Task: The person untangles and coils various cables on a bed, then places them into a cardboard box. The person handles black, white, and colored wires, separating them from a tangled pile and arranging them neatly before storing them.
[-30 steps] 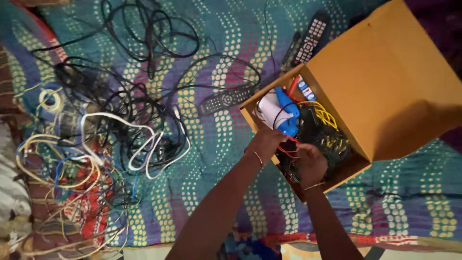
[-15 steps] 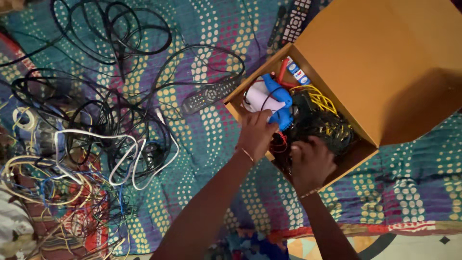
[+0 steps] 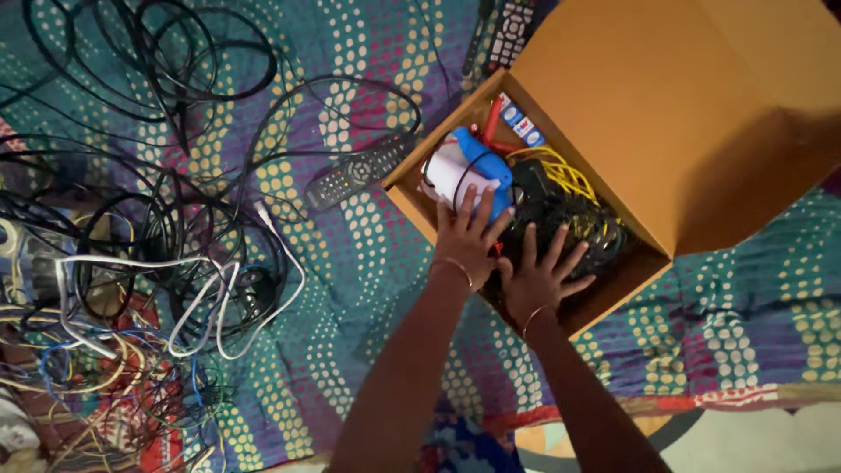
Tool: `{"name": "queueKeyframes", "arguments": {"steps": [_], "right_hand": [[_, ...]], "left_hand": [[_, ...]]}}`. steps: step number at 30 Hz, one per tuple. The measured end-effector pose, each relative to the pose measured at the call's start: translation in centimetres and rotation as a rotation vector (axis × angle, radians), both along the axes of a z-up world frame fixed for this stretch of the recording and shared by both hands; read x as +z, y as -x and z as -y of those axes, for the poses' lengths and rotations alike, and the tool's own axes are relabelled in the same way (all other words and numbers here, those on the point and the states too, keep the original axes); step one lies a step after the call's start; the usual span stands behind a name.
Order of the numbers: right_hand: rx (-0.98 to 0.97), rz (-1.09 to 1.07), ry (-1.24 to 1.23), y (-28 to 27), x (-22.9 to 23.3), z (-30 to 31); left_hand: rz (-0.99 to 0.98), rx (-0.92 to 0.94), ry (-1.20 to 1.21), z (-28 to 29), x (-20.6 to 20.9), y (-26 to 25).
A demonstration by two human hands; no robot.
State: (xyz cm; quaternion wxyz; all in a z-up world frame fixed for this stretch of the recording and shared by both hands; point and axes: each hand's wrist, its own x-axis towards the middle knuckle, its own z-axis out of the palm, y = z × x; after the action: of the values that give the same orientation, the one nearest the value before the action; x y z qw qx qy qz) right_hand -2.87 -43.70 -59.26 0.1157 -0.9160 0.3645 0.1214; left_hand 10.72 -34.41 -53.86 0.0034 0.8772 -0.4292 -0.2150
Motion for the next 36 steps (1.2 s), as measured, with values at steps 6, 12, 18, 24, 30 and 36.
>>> {"name": "queueKeyframes", "arguments": {"steps": [6,12,18,24,30,36], "right_hand": [[0.018,0.042,0.031,0.6,-1.2,0.5],[0.055,0.198,0.04,1.7,-0.2,1.6],[0.139,0.507,0.08,1.7,3.7,-5.2],[0.462,0.628,-0.498,-1.7,5.1,-25.0],[0.807,0.441,-0.585,-3.2,9.6,-44.0],[1.179,-0.007,-0.127,-4.4,13.4,-48.6]], "left_hand": [[-0.059,-0.012,-0.05,1.2,-0.9,-0.7],[0.185,0.066,0.397,-5.3,0.9,2.3],[0.12,0.703,0.552,-22.6,2.0,8.1],[0.596,0.974,0.478,-39.8,4.2,12.5],[0.502,1.344,0.421,-46.9,7.0,12.1],[0.359,1.524,0.888,-49.6,11.5,10.8]]}}
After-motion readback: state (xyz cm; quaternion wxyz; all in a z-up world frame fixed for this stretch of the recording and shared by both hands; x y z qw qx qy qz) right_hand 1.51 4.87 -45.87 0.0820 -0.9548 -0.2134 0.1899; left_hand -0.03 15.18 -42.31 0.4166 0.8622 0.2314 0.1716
